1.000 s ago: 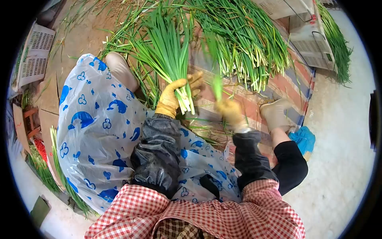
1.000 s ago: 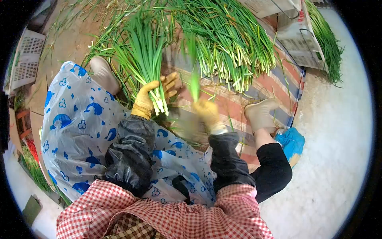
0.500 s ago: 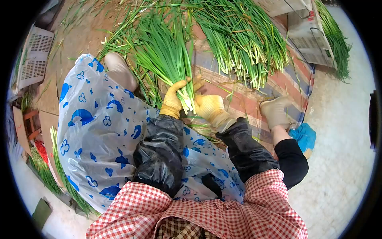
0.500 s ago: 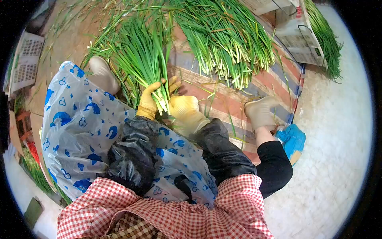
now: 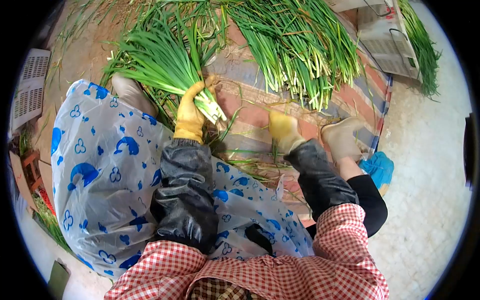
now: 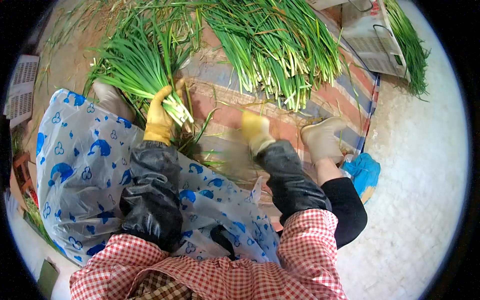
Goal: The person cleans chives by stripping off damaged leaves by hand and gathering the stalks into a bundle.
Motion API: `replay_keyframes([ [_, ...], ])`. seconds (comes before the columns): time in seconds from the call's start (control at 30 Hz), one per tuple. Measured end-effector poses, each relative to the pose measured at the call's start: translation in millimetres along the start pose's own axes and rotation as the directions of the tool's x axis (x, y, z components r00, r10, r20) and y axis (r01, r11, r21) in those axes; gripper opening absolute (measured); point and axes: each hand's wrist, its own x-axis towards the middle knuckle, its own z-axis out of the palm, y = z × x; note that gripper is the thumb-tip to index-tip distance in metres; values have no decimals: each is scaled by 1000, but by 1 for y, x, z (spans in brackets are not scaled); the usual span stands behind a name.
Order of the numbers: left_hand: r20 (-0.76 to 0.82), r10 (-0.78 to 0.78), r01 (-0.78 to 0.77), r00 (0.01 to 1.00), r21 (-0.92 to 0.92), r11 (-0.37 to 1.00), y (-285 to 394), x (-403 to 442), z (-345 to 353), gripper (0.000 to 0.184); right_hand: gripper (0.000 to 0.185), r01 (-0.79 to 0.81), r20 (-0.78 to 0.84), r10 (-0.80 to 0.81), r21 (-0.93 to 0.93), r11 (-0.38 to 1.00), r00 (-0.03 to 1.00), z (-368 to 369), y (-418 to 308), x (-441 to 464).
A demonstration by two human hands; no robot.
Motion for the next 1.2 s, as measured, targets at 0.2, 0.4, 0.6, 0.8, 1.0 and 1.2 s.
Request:
replay_keyframes([
  [0.2, 9, -153, 151, 988, 118, 981, -17, 1, -32, 35, 40, -389, 226, 388, -39, 920, 894, -24, -13, 113],
  [0.4, 18, -153, 149, 988, 136, 979, -21, -8, -16, 35, 31, -403, 313, 255, 665, 629, 915, -48, -46, 92],
  [0.6, 151, -170, 158, 974, 89, 983, -20, -28, 11, 46, 26, 243, 117, -423, 670, 701, 898, -78, -78, 45],
  [0.8, 371, 130, -134, 920, -14, 991, 12, -21, 34, 46, 25, -260, 17, 259, 40, 965, 966, -38, -10, 106],
  [1.0, 246, -183, 226, 952, -161, 961, -25, -11, -18, 50, 21, -250, 159, 264, -103, 963, 951, -17, 3, 115],
  [1.2, 77, -268, 265, 960, 42, 963, -31, -14, -28, 41, 29, -297, 257, 202, 415, 860, 945, -58, -45, 88],
])
